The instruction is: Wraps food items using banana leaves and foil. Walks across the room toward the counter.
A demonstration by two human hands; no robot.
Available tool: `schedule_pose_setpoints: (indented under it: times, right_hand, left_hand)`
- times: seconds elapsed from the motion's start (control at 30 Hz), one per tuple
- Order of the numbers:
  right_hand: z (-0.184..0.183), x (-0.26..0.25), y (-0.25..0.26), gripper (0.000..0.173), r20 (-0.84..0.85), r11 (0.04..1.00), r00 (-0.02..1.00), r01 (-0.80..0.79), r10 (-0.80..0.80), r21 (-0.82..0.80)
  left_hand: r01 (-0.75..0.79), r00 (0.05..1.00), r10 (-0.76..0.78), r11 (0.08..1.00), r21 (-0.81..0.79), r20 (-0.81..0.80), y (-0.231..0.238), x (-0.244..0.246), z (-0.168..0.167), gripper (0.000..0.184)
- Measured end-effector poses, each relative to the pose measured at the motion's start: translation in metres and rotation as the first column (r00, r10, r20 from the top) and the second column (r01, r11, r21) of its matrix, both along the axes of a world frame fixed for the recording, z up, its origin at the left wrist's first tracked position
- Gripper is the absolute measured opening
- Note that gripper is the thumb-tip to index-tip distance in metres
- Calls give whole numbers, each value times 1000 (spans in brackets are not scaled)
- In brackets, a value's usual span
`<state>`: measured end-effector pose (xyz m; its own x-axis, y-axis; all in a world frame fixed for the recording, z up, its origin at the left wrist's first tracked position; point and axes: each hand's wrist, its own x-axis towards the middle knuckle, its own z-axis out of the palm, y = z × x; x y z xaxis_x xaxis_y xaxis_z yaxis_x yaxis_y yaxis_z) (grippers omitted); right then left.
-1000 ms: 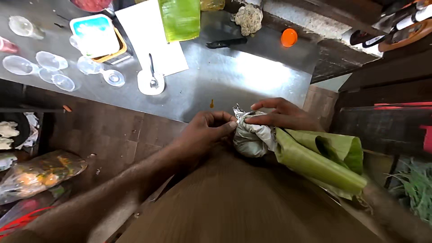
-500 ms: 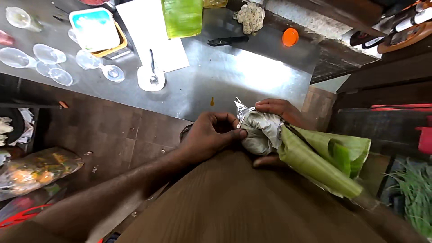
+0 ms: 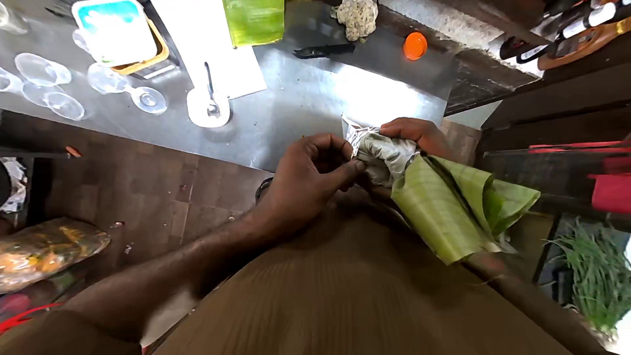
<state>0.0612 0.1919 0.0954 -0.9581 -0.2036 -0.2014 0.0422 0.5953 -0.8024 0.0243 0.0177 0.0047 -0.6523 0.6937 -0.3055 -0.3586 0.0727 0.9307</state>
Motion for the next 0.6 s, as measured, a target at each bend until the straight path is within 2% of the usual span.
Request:
schedule_pose_setpoints:
  times: [0.03,0.07,0.1,0.13,0.2,0.23,0.3,0.37,0.47,0.6]
  right_hand:
    - [-9,15,8,14,150,976,967,214,-205,-44]
    - [-10,19,8,15,245,936,909,352,-336,-25]
    - [-10,23,7,15,249,909,882,417,-401,-14]
    - [-15,31,7,14,163,903,893,429,-420,-24]
    - [-26,55,10,22,-73,928,926,368,-371,-51]
    - [-27,60,12,25,-101,937,932,345,-349,-55]
    - [-31,62,18,26,-56,945,946,314,-320,-94]
    - [-52,59,32,26,29,942,953,304,-303,-144]
    - [-66,66,43,32,44,966,973,232,-229,-110]
    - [-59,68,37,32,95,978,975,207,-203,-32]
  left_hand:
    - [6,1000,-6,1000,17,6,1,-1,0,12]
    - [7,1000,-7,999,36,11,1,-2,-1,12]
    - [7,1000,-7,999,53,14,2,-3,-3,12]
    - [6,1000,-7,998,70,21,3,-4,-5,12]
    - [-1,999,-2,996,84,39,4,-2,-9,12]
    - [-9,999,4,996,84,54,5,-1,-11,12]
    - [-19,998,15,998,58,68,6,2,-14,10]
    - [-6,999,5,1000,8,47,6,2,-15,6]
    - [48,999,-47,996,-75,15,3,0,-16,6]
    - [80,991,-92,989,-122,-97,3,6,-13,7]
